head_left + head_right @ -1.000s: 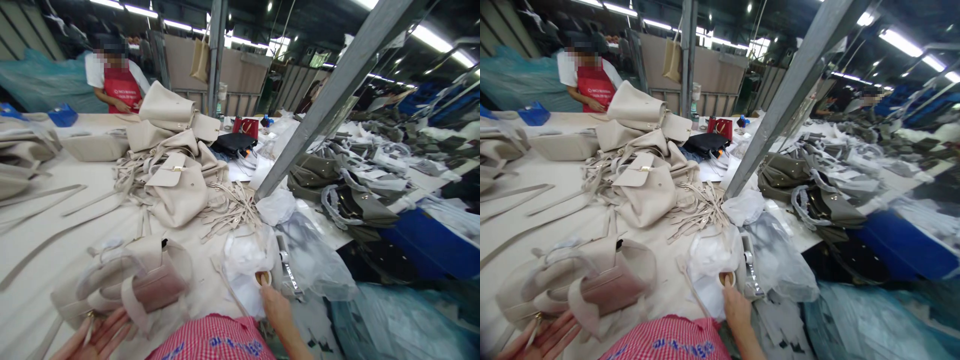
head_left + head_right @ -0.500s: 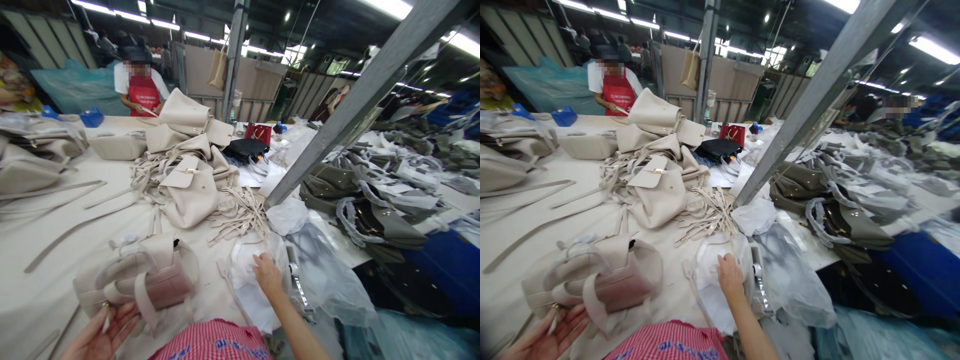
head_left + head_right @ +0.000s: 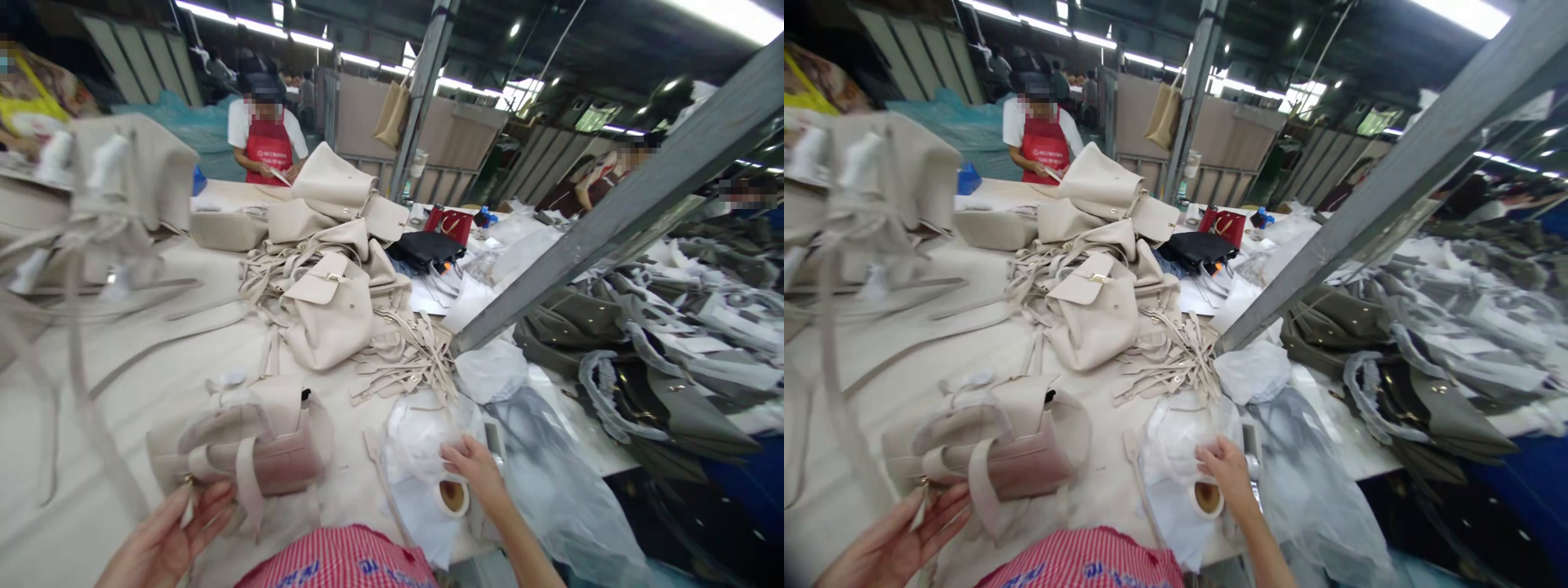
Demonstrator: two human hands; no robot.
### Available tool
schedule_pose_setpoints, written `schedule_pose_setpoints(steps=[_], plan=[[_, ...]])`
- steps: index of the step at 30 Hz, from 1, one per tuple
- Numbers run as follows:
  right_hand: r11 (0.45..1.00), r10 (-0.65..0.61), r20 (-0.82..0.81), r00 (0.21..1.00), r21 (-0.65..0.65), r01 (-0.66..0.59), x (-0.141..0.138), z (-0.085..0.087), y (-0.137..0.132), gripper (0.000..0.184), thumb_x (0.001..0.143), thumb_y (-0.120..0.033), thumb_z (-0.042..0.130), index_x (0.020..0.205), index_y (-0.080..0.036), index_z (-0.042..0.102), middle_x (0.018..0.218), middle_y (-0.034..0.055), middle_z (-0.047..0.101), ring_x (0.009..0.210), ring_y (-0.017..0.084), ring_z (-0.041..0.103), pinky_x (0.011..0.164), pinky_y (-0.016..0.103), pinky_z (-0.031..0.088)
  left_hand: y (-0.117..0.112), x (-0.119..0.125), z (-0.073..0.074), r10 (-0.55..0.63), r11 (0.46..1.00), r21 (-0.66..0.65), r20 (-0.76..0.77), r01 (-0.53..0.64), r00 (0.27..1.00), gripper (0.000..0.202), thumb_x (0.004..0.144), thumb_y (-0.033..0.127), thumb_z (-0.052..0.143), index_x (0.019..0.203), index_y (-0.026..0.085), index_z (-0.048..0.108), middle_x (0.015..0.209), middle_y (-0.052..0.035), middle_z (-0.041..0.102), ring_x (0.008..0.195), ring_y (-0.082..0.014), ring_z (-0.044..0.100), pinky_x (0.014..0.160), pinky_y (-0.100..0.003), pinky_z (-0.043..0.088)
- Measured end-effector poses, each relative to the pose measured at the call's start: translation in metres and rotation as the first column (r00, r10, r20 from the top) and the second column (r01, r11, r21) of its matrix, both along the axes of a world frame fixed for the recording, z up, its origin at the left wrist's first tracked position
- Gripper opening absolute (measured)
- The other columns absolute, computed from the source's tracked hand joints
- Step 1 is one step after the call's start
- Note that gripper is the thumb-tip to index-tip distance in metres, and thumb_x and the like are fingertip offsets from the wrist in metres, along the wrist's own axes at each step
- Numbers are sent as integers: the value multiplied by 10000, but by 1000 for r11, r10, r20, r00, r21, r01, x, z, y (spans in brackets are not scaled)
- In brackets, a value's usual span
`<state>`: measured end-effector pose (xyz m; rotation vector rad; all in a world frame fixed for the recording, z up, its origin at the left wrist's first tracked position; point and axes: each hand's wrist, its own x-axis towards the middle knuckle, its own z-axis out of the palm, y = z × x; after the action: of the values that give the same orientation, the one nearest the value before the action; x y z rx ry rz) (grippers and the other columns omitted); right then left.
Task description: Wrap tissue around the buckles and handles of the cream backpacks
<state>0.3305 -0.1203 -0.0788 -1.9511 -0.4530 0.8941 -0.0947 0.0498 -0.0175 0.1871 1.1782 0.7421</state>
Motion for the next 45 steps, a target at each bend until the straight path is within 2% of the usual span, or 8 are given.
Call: schedule_pose_setpoints(steps=[3,7,11,16,23,30,36,45], plan=[[998,46,-110,993,34,-43,-10,18,8,353,619,-489,739,707,-197,562,656,-13,623,680,202,657,658,343,531,0,3,3,-19,1000,-18,-9,19,1000,94,749,149,651,817,105,699,888,-143,754,853,-292,718,799,-410,599],[952,302,-298,906,147,-269,-50,51,31,281,721,-439,715,740,-180,606,621,-20,636,619,136,624,623,261,496,-7,7,10,-8,999,52,-34,10,999,45,771,95,639,738,98,669,785,-147,749,767,-258,722,810,-408,581],[830,556,-476,682,272,-487,-124,82,64,266,754,-414,706,728,-175,592,616,10,689,578,121,616,602,242,470,-15,11,11,18,991,130,-2,-18,1000,107,829,140,610,733,106,642,804,-144,745,742,-223,713,786,-388,571],[672,690,-618,377,355,-650,-220,103,92,326,705,-437,727,689,-180,528,624,31,701,532,138,619,549,249,450,-22,6,5,19,983,180,17,-22,1000,178,807,285,660,740,125,619,798,-108,728,692,-194,684,699,-339,553],[440,870,-390,300,341,-831,-286,109,114,184,652,-264,659,579,-180,513,534,-54,509,522,96,472,539,227,376,-30,-6,-5,29,979,201,57,-40,998,367,594,421,814,704,133,613,739,-51,671,648,-149,606,584,-253,442],[657,754,-58,654,59,-752,-289,57,123,250,682,-388,588,547,-215,469,502,-44,495,506,119,453,488,241,358,-31,-13,-7,34,974,222,48,-44,998,358,515,404,828,646,136,630,677,-14,600,641,-143,526,622,-286,437],[752,652,-138,745,-1,-659,-301,53,122,248,684,-407,604,561,-211,513,482,-43,490,498,127,477,451,234,348,-30,-16,-5,7,970,241,-12,-4,1000,370,518,434,820,620,137,624,671,-15,594,653,-145,517,633,-286,432],[876,479,-385,789,150,-458,-318,65,125,350,568,-514,767,579,-192,630,653,-1,639,677,160,583,615,254,492,-24,-16,-7,38,965,261,-75,-17,996,400,499,433,832,529,153,547,566,11,544,584,-121,499,590,-259,407]])
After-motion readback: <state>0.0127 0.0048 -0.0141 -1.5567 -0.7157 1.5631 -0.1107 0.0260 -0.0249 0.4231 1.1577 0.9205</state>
